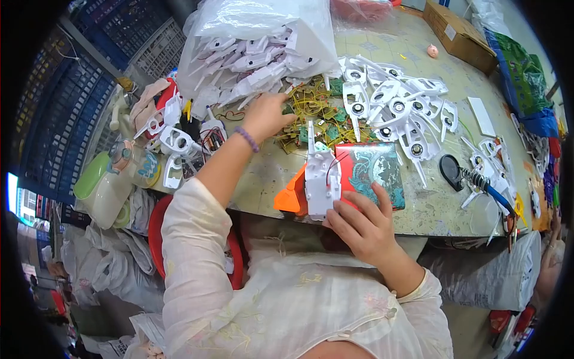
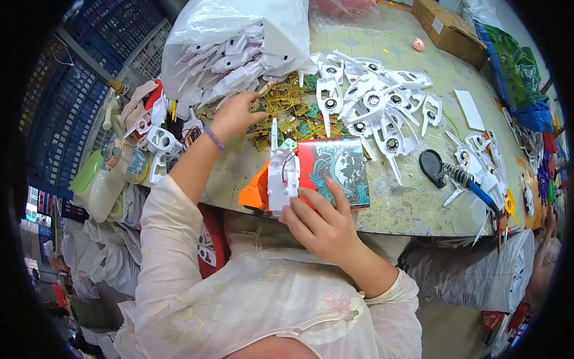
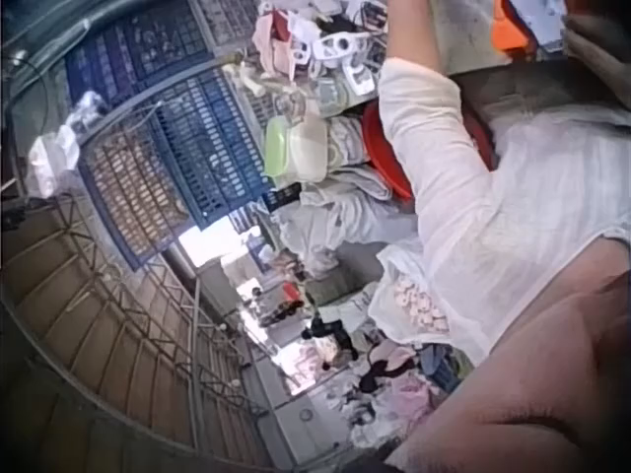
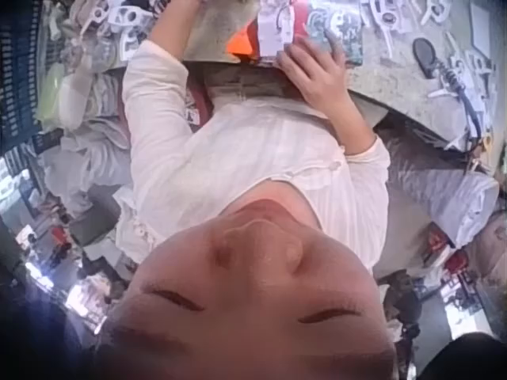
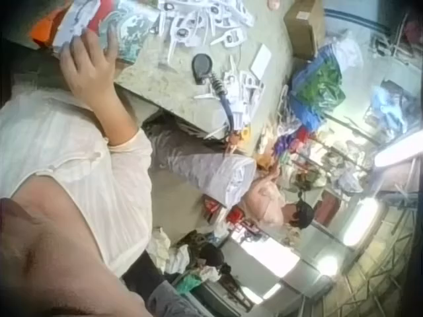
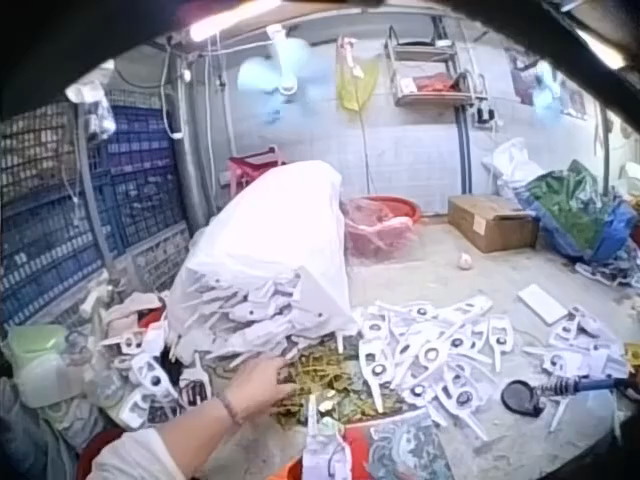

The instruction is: Assembling electronic components by soldering wires to a circuit board and fitting them into plastic shells.

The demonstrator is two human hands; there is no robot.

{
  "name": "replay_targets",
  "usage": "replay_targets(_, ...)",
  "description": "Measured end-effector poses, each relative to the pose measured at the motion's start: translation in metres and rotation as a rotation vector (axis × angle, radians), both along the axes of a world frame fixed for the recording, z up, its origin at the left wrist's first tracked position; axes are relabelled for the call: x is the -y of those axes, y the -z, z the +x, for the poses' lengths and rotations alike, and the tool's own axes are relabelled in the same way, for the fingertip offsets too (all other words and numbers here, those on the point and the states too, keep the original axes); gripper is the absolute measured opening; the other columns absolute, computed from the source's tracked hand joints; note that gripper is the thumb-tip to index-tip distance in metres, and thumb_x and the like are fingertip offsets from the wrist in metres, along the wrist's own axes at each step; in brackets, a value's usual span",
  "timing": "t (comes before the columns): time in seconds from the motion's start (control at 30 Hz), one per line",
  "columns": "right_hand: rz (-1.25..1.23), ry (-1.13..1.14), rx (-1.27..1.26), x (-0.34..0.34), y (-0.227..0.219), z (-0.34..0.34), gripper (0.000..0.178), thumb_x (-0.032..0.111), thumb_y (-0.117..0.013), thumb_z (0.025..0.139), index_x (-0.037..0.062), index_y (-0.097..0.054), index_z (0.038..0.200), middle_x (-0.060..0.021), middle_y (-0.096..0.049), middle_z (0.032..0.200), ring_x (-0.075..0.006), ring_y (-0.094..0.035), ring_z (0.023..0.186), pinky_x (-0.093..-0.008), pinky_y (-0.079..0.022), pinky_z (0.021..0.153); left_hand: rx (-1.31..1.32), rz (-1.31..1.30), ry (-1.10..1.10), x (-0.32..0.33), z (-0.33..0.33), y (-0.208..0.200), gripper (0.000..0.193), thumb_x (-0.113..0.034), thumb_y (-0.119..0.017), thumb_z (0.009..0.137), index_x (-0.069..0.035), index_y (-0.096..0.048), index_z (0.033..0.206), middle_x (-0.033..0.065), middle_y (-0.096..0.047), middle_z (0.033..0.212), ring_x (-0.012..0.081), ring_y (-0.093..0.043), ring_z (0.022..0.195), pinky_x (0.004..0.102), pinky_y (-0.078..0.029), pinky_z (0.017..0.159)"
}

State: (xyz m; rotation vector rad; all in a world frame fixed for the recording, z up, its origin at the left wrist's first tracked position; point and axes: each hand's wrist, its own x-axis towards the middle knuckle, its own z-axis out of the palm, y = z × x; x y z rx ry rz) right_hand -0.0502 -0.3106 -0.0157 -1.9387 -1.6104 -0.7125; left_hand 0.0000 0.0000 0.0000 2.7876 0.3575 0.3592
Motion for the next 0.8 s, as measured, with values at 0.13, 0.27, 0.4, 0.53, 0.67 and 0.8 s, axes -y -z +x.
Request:
replay_targets(0.13,0.007,0.014,-0.034,-0.007,-0.005,-0.006,0.031,0.025,-0.068,0.077,0.0143,-0.062,0.105,-0.0066,-0.057,0.119,-0.0251,-0.053,0.113,-0.0579,-0.032,0.100,-0.111,0.091,-0.022,0.001,0.007,0.005,0.050,-0.038,-0.074,0.072,-0.008,-0.065,0.112,0.0153,-0.067,0.103,0.0319,-0.063,0.096,0.0423,-0.049,0.085)
replay_targets(0.27,-0.131,0.032,-0.015,-0.012,-0.009,-0.007,0.037,0.025,-0.065,0.078,0.0128,-0.060,0.112,-0.0086,-0.055,0.123,-0.0279,-0.051,0.117,-0.0601,-0.027,0.102,-0.093,0.014,-0.051,-0.008,0.009,0.008,0.045,-0.037,-0.075,0.071,-0.009,-0.068,0.105,0.0142,-0.068,0.100,0.0297,-0.064,0.093,0.0410,-0.050,0.082)
replay_targets(0.4,-0.192,0.024,-0.105,-0.013,-0.015,-0.007,0.040,0.027,-0.064,0.078,0.0125,-0.059,0.115,-0.0108,-0.054,0.126,-0.0286,-0.049,0.120,-0.0622,-0.022,0.104,0.203,-0.511,-0.034,-0.035,0.004,0.005,0.045,-0.026,-0.074,0.073,0.002,-0.064,0.107,0.0139,-0.068,0.096,0.0202,-0.066,0.089,0.0304,-0.051,0.079)
replay_targets(0.53,-0.232,0.083,-0.049,-0.017,-0.015,-0.005,0.046,0.036,-0.063,0.080,0.0080,-0.058,0.116,-0.0123,-0.053,0.128,-0.0293,-0.046,0.124,-0.0642,-0.017,0.105,0.418,-1.012,0.085,-0.032,-0.021,-0.019,0.041,-0.005,-0.069,0.079,0.006,-0.056,0.117,0.0099,-0.065,0.105,0.0169,-0.063,0.096,0.0269,-0.050,0.084)
replay_targets(0.67,-0.243,0.103,-0.083,-0.018,-0.018,-0.003,0.053,0.043,-0.061,0.082,0.0042,-0.058,0.117,-0.0126,-0.054,0.127,-0.0306,-0.043,0.128,-0.0655,-0.016,0.105,0.605,-1.142,0.188,0.000,-0.055,-0.036,0.041,0.004,-0.064,0.082,0.004,-0.052,0.121,0.0106,-0.061,0.114,0.0165,-0.059,0.103,0.0271,-0.048,0.089)
replay_targets(0.8,-0.254,0.133,-0.126,-0.015,-0.031,-0.004,0.050,0.040,-0.065,0.080,0.0043,-0.060,0.114,-0.0111,-0.057,0.123,-0.0322,-0.044,0.125,-0.0631,-0.020,0.105,0.632,-1.222,0.384,0.037,-0.085,-0.039,0.044,0.008,-0.063,0.081,0.003,-0.051,0.123,0.0111,-0.058,0.120,0.0176,-0.058,0.108,0.0294,-0.048,0.091)
